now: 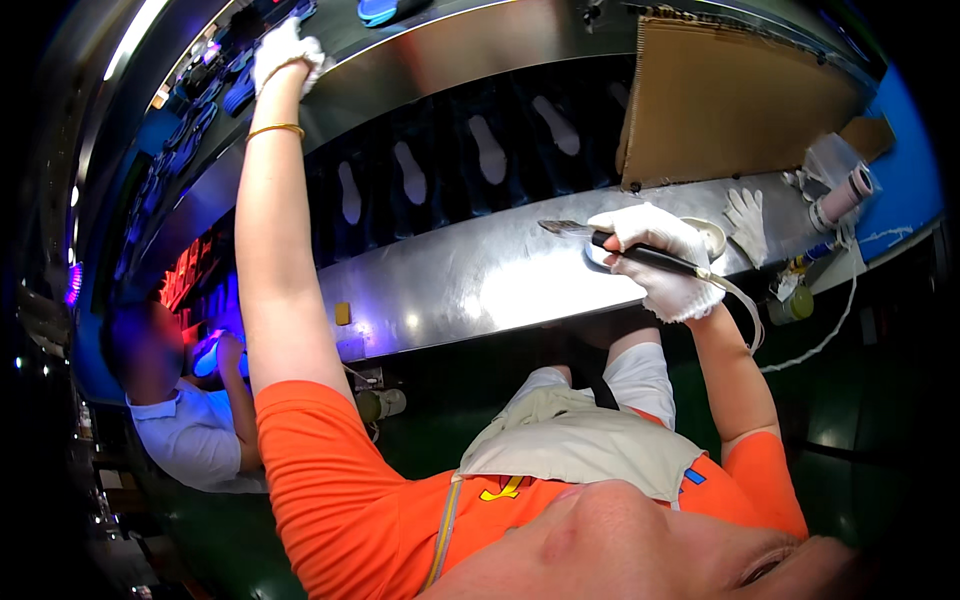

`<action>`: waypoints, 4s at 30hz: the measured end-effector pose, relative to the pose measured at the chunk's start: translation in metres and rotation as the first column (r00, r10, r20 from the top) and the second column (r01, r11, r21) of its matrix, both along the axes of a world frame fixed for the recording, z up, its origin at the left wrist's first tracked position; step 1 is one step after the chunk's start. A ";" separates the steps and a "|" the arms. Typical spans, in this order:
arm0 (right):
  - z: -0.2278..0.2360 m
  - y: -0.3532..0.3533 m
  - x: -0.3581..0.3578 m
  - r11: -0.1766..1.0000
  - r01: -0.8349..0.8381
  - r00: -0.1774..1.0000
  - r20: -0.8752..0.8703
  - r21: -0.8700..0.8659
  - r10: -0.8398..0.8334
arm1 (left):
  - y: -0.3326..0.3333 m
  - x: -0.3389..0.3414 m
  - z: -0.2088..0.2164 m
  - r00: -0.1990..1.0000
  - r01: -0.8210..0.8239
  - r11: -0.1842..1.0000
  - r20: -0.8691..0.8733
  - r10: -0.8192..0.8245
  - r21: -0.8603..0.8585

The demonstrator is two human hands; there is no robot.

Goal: The person applies adhesive to a blue shoe sole using a brush, meticulously coating the bottom surface and inner rim before placing it on a workspace tray.

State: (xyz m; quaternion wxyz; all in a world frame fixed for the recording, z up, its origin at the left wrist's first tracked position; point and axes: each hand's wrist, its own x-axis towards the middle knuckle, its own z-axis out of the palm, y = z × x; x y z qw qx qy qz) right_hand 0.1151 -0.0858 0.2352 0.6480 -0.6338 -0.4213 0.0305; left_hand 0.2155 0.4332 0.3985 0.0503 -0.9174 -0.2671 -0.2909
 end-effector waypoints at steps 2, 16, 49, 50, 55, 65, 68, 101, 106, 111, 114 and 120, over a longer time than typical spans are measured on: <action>0.000 0.002 -0.005 1.000 -0.008 0.992 -0.123 -0.017 0.006 | -0.032 -0.056 0.017 0.960 -0.274 0.920 0.023 0.279 0.279; -0.023 0.018 -0.011 0.996 -0.078 0.977 -0.204 -0.041 0.068 | -0.080 -0.083 0.012 0.944 0.322 0.901 0.170 -0.282 -0.291; -0.035 -0.007 -0.045 0.977 0.072 0.789 -0.610 0.201 0.068 | -0.261 -0.216 -0.180 0.597 0.608 -0.759 0.764 0.243 -0.233; -0.033 -0.003 -0.046 0.975 0.066 0.778 -0.623 0.211 0.082 | -0.280 -0.225 -0.187 0.579 0.613 -0.748 0.789 0.206 -0.254; -0.032 0.017 -0.056 0.996 0.044 0.854 -0.520 0.076 0.002 | -0.329 -0.247 -0.222 0.661 0.559 -0.829 0.608 0.439 -0.009; -0.039 0.032 -0.080 0.991 0.136 0.990 0.047 -0.010 -0.135 | -0.378 -0.244 -0.253 0.718 0.655 -0.626 0.606 0.342 -0.423; -0.040 0.025 -0.082 0.998 -0.014 0.934 -0.356 0.058 0.034 | -0.369 -0.247 -0.249 0.738 0.621 -0.703 0.562 0.375 -0.347; -0.070 0.002 -0.097 0.996 0.017 0.916 -0.400 0.092 0.022 | -0.361 -0.259 -0.245 0.763 0.439 -0.856 0.616 0.196 -0.271; -0.050 0.012 -0.097 0.992 -0.114 0.980 -0.159 0.045 0.120 | -0.341 -0.242 -0.245 0.574 0.553 -0.829 0.762 0.300 -0.089; -0.056 0.018 -0.086 0.991 -0.037 0.953 -0.293 0.127 0.073 | -0.331 -0.226 -0.239 0.505 0.698 -0.702 0.793 0.341 -0.143; -0.051 0.022 -0.094 0.985 -0.153 0.908 -0.382 0.080 0.172 | -0.322 -0.218 -0.230 0.420 0.658 -0.751 0.854 0.306 -0.054; -0.054 0.021 -0.081 0.972 -0.160 0.755 -0.613 0.173 0.233 | -0.308 -0.211 -0.230 0.395 0.641 -0.759 0.897 0.197 -0.115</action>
